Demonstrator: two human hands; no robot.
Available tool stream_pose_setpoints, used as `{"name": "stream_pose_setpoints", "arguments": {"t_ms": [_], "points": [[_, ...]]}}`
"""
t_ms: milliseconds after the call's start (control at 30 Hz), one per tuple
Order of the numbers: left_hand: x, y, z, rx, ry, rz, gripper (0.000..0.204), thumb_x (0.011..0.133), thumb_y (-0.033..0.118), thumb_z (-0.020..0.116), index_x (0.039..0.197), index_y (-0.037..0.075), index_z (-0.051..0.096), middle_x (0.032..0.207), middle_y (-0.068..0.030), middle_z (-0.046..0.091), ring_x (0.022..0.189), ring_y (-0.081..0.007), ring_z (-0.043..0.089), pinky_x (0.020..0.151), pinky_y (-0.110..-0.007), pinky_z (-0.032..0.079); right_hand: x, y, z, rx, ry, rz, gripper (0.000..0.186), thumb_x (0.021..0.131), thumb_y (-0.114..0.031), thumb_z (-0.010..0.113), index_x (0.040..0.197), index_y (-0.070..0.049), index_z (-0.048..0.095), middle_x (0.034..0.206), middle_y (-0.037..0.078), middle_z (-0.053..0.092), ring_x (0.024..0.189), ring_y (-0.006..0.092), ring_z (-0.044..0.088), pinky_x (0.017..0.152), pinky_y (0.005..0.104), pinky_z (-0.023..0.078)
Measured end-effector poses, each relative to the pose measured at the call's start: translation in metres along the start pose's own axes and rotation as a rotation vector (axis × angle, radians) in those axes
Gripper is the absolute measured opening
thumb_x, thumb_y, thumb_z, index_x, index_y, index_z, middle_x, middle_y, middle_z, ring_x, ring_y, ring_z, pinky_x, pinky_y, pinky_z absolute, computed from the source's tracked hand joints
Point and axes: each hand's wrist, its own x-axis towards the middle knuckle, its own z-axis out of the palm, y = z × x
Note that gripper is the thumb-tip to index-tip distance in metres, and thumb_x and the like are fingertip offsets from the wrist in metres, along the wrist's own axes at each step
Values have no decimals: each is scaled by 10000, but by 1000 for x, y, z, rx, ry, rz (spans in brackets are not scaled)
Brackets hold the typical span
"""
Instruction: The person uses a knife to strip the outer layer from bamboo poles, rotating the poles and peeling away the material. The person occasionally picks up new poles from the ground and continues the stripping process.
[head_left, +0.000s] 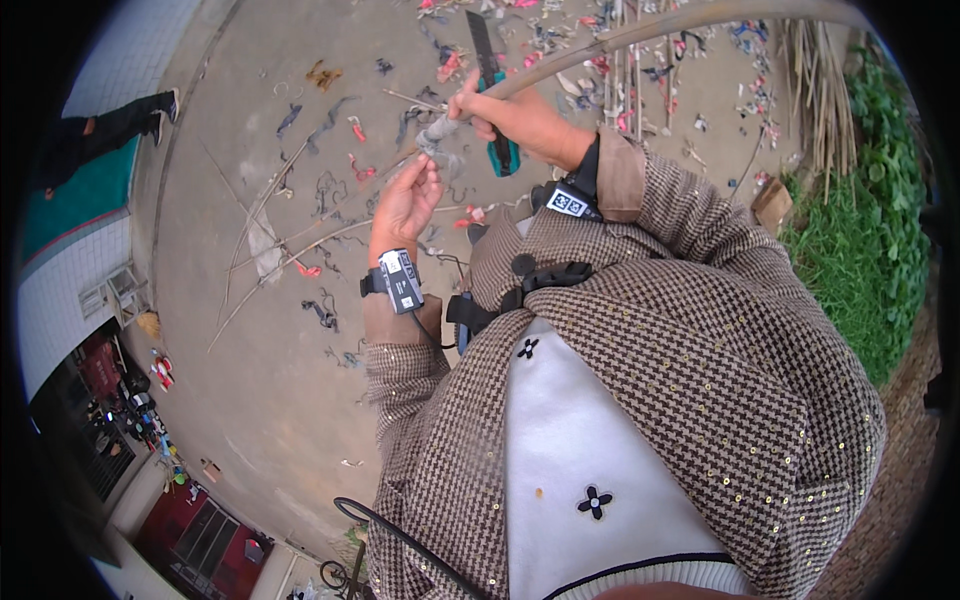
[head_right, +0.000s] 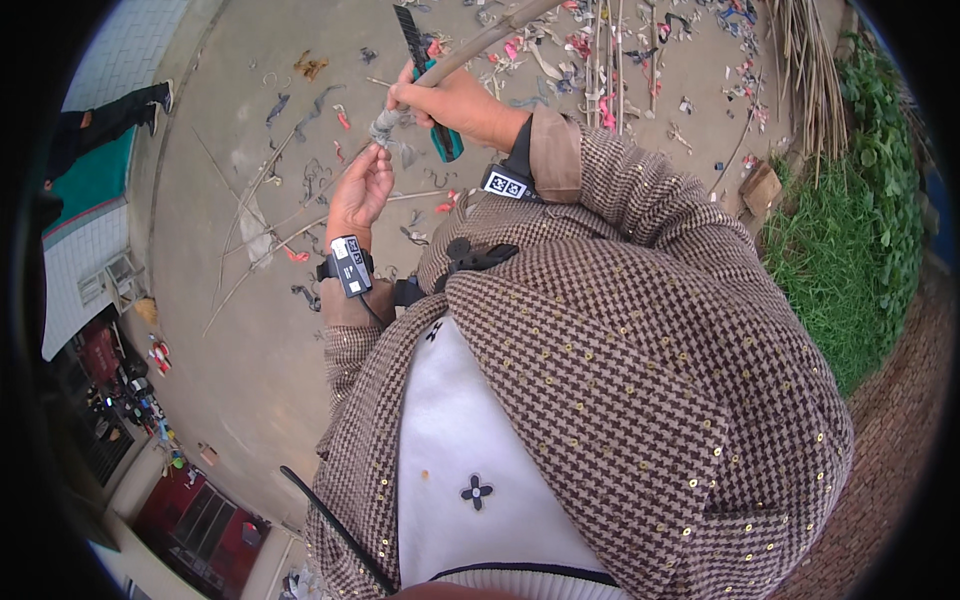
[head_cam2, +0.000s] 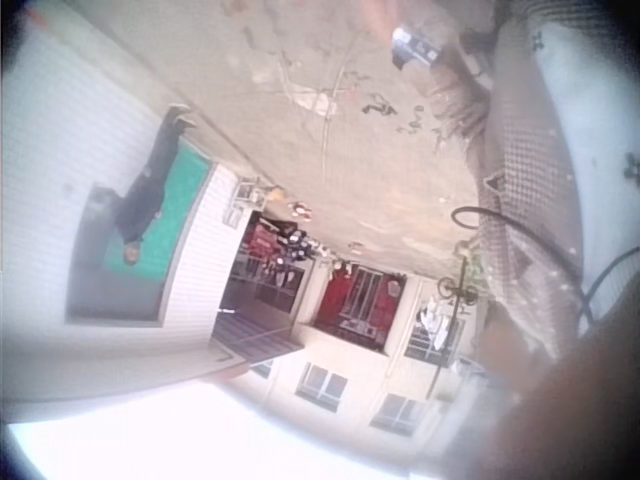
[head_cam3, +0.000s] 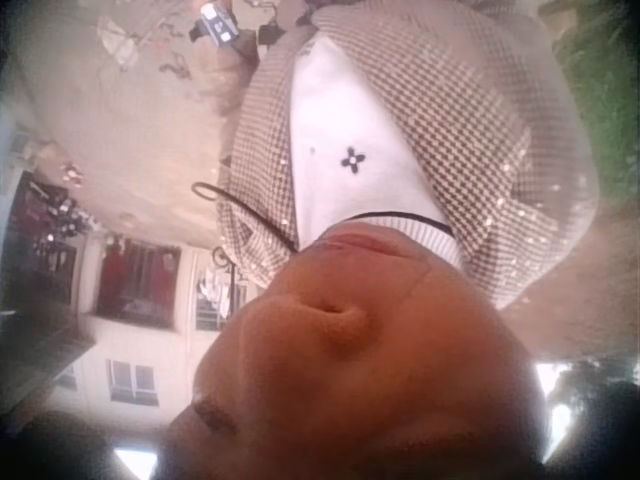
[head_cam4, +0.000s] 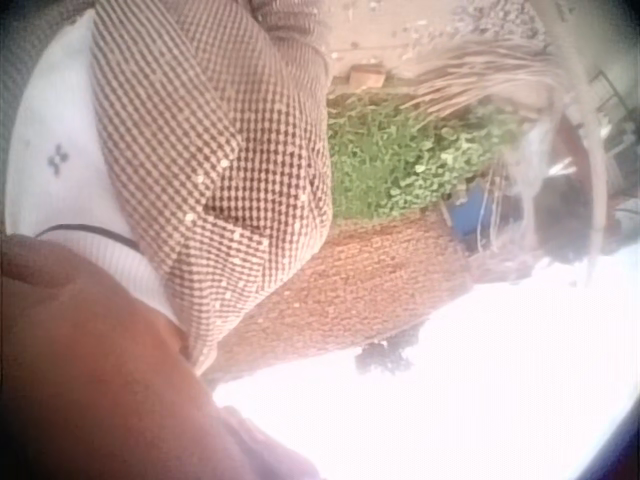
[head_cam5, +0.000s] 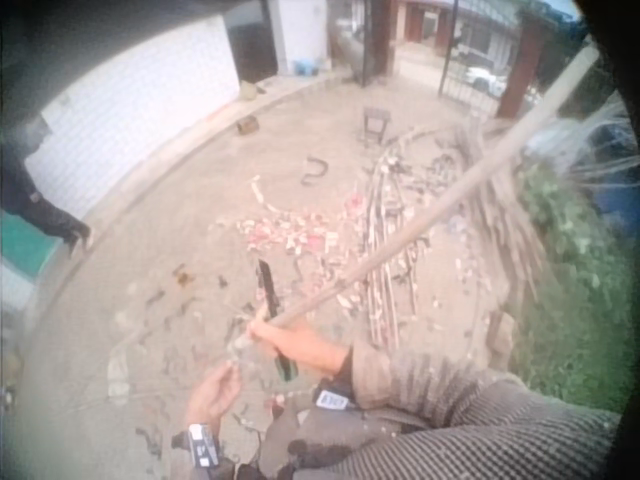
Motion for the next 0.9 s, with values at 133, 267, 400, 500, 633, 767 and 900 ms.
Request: {"name": "stream_pose_setpoints", "arguments": {"t_ms": [133,267,400,500,633,767,900], "points": [[-3,4,1,71,-23,-61,86,900,155,587,897,73,561,765,-3,543,552,-32,438,441,-153,352,-1,-1,0,10,-26,10,163,818,-170,602,749,-22,599,652,23,583,489,72,458,460,219,360],[-5,5,3,64,-34,-83,122,885,172,609,889,66,549,756,-2,543,519,-39,416,399,-162,287,-2,-1,-1,7,-29,18,161,836,-170,597,767,-26,575,688,27,590,505,70,459,465,222,360],[-4,5,4,46,-96,-123,150,892,183,599,916,45,546,767,-5,538,531,-36,405,390,-160,267,-2,0,-2,-11,-54,3,166,853,-174,592,788,-24,560,722,32,599,522,68,460,465,223,361],[0,6,5,67,-90,-120,164,896,182,589,930,28,542,761,-2,518,540,-35,392,390,-158,254,0,1,-4,-4,-44,13,163,851,-171,593,784,-25,564,720,34,601,513,68,452,461,223,359],[3,8,7,45,-72,-123,136,895,143,556,921,11,534,735,6,487,530,-35,367,391,-159,242,0,3,-2,0,-62,27,170,850,-171,597,770,-24,568,686,26,590,497,67,441,450,227,354],[4,2,9,-11,-39,-96,83,862,93,535,861,10,525,678,12,459,493,-40,333,391,-173,232,-2,4,2,-39,-79,6,177,850,-168,601,756,-21,568,665,28,589,489,67,447,451,231,366],[2,-3,3,175,123,87,65,838,84,534,800,32,521,622,24,420,466,-48,310,392,-189,226,-1,8,2,-82,-29,-31,172,846,-165,605,759,-19,574,640,35,580,488,74,475,469,234,395]]}}
